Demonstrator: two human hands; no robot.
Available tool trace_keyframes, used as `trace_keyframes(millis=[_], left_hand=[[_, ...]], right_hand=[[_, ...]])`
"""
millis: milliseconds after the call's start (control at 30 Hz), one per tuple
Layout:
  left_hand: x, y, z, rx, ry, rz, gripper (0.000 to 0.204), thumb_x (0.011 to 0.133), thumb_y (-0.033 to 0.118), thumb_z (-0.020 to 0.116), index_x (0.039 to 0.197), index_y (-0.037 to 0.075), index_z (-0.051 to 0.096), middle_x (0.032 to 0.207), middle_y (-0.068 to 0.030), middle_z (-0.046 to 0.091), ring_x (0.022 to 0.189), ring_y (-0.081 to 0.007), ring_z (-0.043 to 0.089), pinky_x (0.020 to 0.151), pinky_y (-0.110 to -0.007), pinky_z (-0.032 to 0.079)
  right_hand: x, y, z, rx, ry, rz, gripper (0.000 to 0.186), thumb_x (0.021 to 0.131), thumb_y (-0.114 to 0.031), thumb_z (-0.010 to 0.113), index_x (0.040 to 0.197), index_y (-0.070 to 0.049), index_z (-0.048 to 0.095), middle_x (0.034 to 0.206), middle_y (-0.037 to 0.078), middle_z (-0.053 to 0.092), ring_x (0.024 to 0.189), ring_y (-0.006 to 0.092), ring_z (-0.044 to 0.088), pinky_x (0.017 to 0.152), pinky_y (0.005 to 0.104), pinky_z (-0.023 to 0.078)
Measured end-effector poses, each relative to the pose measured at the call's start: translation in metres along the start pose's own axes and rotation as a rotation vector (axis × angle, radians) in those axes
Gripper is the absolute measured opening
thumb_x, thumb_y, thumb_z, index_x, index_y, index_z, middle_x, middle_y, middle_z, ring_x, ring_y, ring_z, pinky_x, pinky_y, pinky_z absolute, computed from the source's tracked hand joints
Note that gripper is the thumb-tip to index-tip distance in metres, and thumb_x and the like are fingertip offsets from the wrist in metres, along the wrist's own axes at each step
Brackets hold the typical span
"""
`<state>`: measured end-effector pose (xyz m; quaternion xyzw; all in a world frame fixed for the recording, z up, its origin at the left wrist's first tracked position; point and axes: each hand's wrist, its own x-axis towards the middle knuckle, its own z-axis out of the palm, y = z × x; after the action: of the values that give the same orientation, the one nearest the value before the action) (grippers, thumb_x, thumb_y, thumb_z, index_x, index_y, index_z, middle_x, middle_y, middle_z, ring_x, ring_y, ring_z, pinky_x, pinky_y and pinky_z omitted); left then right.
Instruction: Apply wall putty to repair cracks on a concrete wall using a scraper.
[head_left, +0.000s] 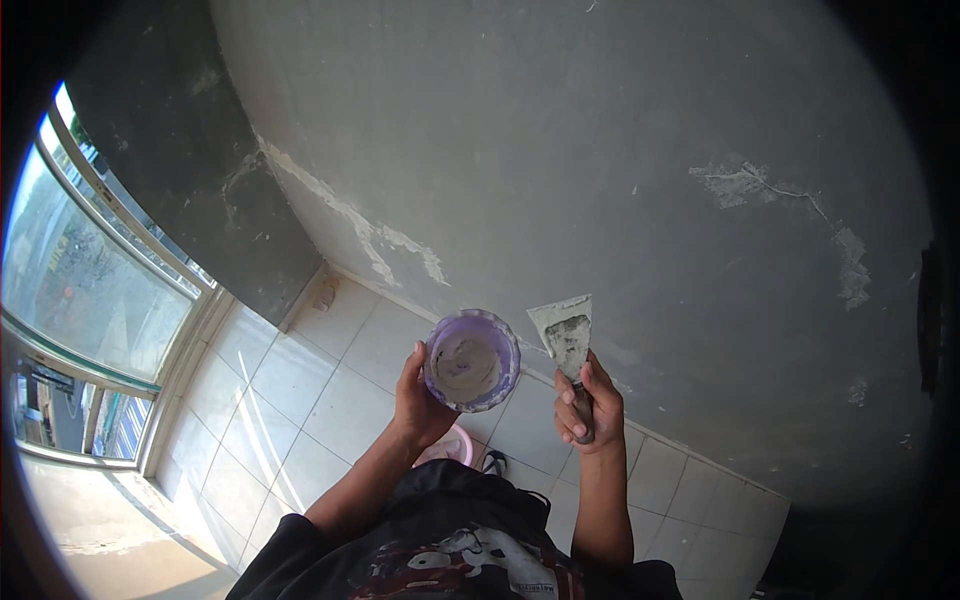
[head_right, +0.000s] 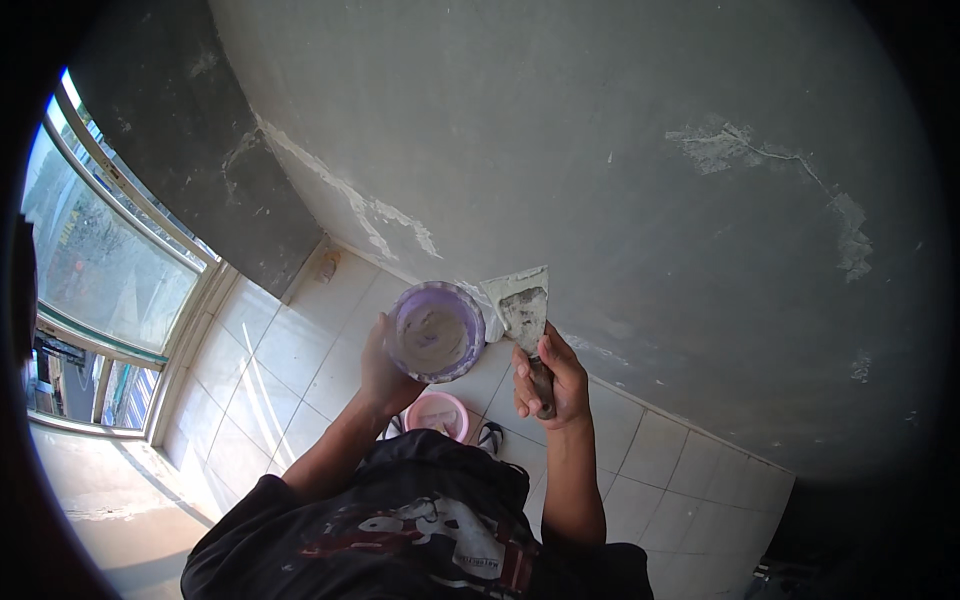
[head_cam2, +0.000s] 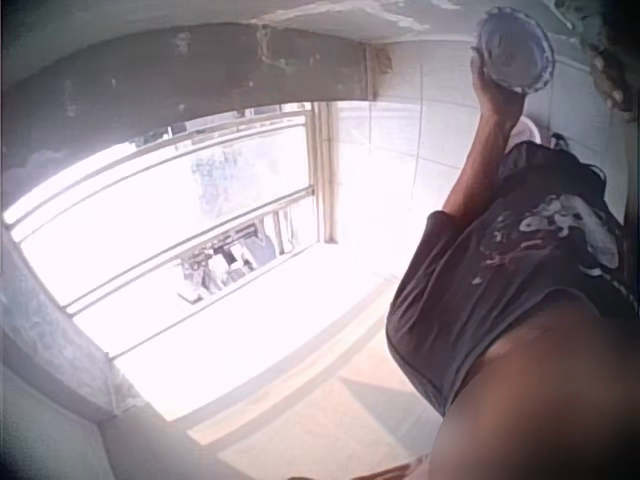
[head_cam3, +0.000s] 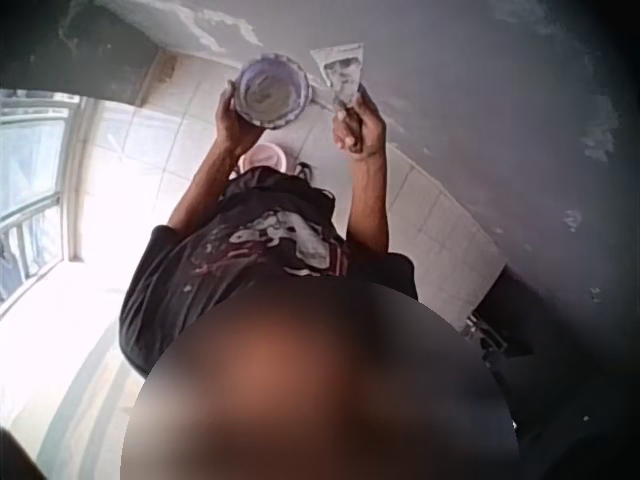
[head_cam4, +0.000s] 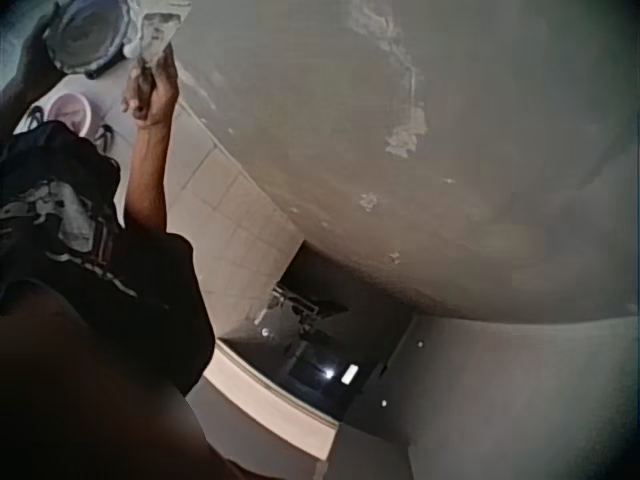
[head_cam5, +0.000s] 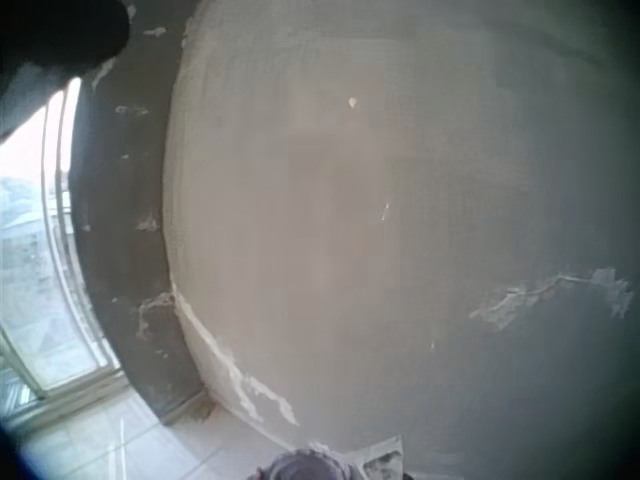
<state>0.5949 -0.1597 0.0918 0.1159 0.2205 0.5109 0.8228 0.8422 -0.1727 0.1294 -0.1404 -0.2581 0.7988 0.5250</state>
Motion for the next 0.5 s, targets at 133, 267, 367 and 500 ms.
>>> trace_keyframes(millis=[133, 267, 367, 500], left_hand=[[0.001, -0.008, 0.001, 0.043, -0.012, -0.009, 0.072, 0.102, 0.060, 0.027, 0.150, 0.007, 0.035, 0.150, -0.0151, 0.042, 0.138, -0.0339, 0.042, 0.114, -0.052, 0.032], [-0.009, -0.012, -0.012, -0.046, -0.010, -0.025, 0.082, 0.094, 0.068, 0.042, 0.148, 0.006, 0.039, 0.147, -0.0151, 0.046, 0.136, -0.0332, 0.043, 0.114, -0.050, 0.032], [-0.015, -0.011, -0.046, 0.024, 0.058, 0.002, 0.082, 0.089, 0.072, 0.047, 0.150, 0.017, 0.039, 0.148, -0.0115, 0.045, 0.137, -0.0330, 0.043, 0.111, -0.056, 0.035], [-0.017, -0.017, -0.058, 0.049, 0.099, -0.050, 0.084, 0.085, 0.073, 0.052, 0.148, 0.017, 0.041, 0.144, -0.0116, 0.046, 0.132, -0.0333, 0.045, 0.107, -0.055, 0.038]], right_hand=[[-0.007, -0.005, 0.002, 0.075, 0.138, -0.059, 0.037, 0.109, -0.026, 0.037, 0.143, -0.013, 0.038, 0.090, 0.013, 0.055, 0.043, 0.0119, 0.051, 0.037, 0.0296, 0.052], [-0.005, -0.046, -0.002, 0.076, 0.186, -0.383, 0.036, 0.107, -0.027, 0.043, 0.140, -0.012, 0.043, 0.090, 0.009, 0.054, 0.045, 0.0095, 0.044, 0.037, 0.0269, 0.048], [0.004, -0.099, 0.012, -0.274, 0.423, -0.720, 0.043, 0.106, -0.027, 0.046, 0.147, -0.014, 0.043, 0.088, 0.005, 0.053, 0.047, 0.0091, 0.048, 0.040, 0.0259, 0.047], [-0.003, -0.187, 0.001, -0.606, 0.650, -1.137, 0.041, 0.106, -0.021, 0.046, 0.146, -0.012, 0.046, 0.088, 0.004, 0.053, 0.047, 0.0100, 0.046, 0.042, 0.0290, 0.047]])
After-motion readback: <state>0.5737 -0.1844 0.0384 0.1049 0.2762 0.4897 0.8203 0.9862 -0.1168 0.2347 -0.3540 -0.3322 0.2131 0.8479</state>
